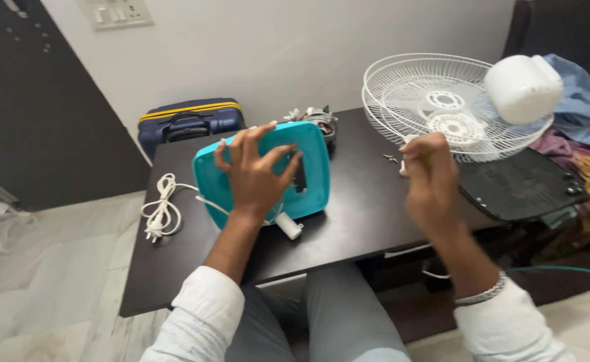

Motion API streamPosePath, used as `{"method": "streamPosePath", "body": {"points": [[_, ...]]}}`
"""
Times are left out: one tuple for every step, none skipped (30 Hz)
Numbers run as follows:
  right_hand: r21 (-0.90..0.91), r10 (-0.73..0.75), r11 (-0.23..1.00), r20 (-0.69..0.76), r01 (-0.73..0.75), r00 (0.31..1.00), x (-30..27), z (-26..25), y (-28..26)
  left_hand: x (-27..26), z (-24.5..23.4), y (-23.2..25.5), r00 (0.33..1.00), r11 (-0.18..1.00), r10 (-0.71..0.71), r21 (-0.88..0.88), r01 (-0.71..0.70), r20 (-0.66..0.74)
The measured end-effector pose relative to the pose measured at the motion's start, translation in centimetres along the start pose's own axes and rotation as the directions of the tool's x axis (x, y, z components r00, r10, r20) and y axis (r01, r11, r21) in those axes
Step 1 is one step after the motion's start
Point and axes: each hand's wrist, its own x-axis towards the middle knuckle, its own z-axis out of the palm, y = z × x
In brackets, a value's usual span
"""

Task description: The person uses a screwdriver to adjust screws and components inside a teal plastic housing. They connect wires to a small white cylindrical component and continue tightening screws on the housing.

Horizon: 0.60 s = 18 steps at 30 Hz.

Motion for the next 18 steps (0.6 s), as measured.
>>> {"method": "streamPosePath", "body": {"points": [[-0.117, 0.046, 0.992, 0.011, -0.044, 0.999, 0.2, -1.6, 0.2, 0.0, 0.1, -0.1, 1.000, 1.000, 0.003, 0.007, -0.003, -0.002], [-0.232, 0.093, 0.969, 0.017, -0.086, 0.996, 0.8, -3.5, 0.5, 0.1, 0.2, -0.3, 1.000, 1.000, 0.006, 0.015, -0.006, -0.004], [-0.345, 0.148, 0.929, 0.018, -0.132, 0.989, 1.0, -5.3, 0.8, -0.2, 0.3, -0.4, 1.000, 1.000, 0.007, 0.019, -0.007, -0.001], [-0.422, 0.198, 0.895, 0.083, -0.146, 0.977, 1.2, -7.0, 1.3, -0.4, 0.3, -0.5, 1.000, 1.000, 0.007, 0.018, -0.007, 0.008], [-0.496, 0.248, 0.855, 0.140, -0.149, 0.958, 1.7, -8.8, 1.7, -0.4, 0.5, -0.7, 1.000, 1.000, 0.010, 0.018, -0.010, 0.012], [-0.567, 0.303, 0.811, 0.192, -0.146, 0.933, 1.9, -10.8, 2.2, -0.4, 0.6, -0.8, 1.000, 1.000, 0.012, 0.018, -0.012, 0.015], [-0.615, 0.362, 0.775, 0.236, -0.150, 0.902, 1.9, -12.7, 2.7, -0.4, 0.7, -0.9, 1.000, 1.000, 0.012, 0.017, -0.012, 0.012], [-0.660, 0.422, 0.736, 0.274, -0.150, 0.864, 1.8, -14.1, 3.4, -0.4, 0.7, -0.9, 1.000, 1.000, 0.012, 0.017, -0.012, 0.009], [-0.703, 0.481, 0.696, 0.308, -0.144, 0.821, 1.6, -15.3, 4.2, -0.5, 0.8, -0.9, 1.000, 1.000, 0.011, 0.017, -0.011, 0.005], [-0.717, 0.520, 0.679, 0.314, -0.161, 0.795, 1.3, -16.3, 5.0, -0.5, 1.0, -1.0, 1.000, 1.000, 0.010, 0.020, -0.010, 0.005], [-0.728, 0.556, 0.663, 0.322, -0.175, 0.766, 1.1, -17.1, 5.8, -0.6, 1.0, -1.1, 1.000, 1.000, 0.008, 0.025, -0.009, 0.005], [-0.740, 0.592, 0.646, 0.328, -0.189, 0.736, 0.8, -17.9, 6.4, -0.7, 1.0, -1.2, 1.000, 0.999, 0.007, 0.031, -0.007, 0.005], [-0.765, 0.600, 0.622, 0.331, -0.166, 0.728, 0.5, -18.3, 6.9, -0.7, 1.0, -1.2, 1.000, 0.999, 0.002, 0.033, -0.003, 0.007], [-0.789, 0.609, 0.598, 0.332, -0.141, 0.720, 0.2, -18.6, 7.3, -0.8, 1.0, -1.3, 1.000, 0.999, -0.002, 0.035, 0.001, 0.010], [-0.810, 0.617, 0.575, 0.336, -0.116, 0.712, 0.1, -18.7, 7.5, -0.9, 1.0, -1.3, 1.000, 0.999, -0.006, 0.041, 0.006, 0.012], [-0.832, 0.649, 0.538, 0.308, -0.133, 0.696, 0.1, -18.8, 7.6, -0.8, 1.0, -1.4, 1.000, 0.999, -0.012, 0.041, 0.011, 0.011], [-0.852, 0.680, 0.501, 0.281, -0.149, 0.677, 0.1, -18.7, 7.6, -0.9, 1.0, -1.5, 1.000, 0.999, -0.019, 0.044, 0.018, 0.013], [-0.871, 0.709, 0.463, 0.254, -0.164, 0.658, 0.1, -18.6, 7.5, -1.0, 1.0, -1.4, 1.000, 0.999, -0.026, 0.046, 0.025, 0.014]]}}
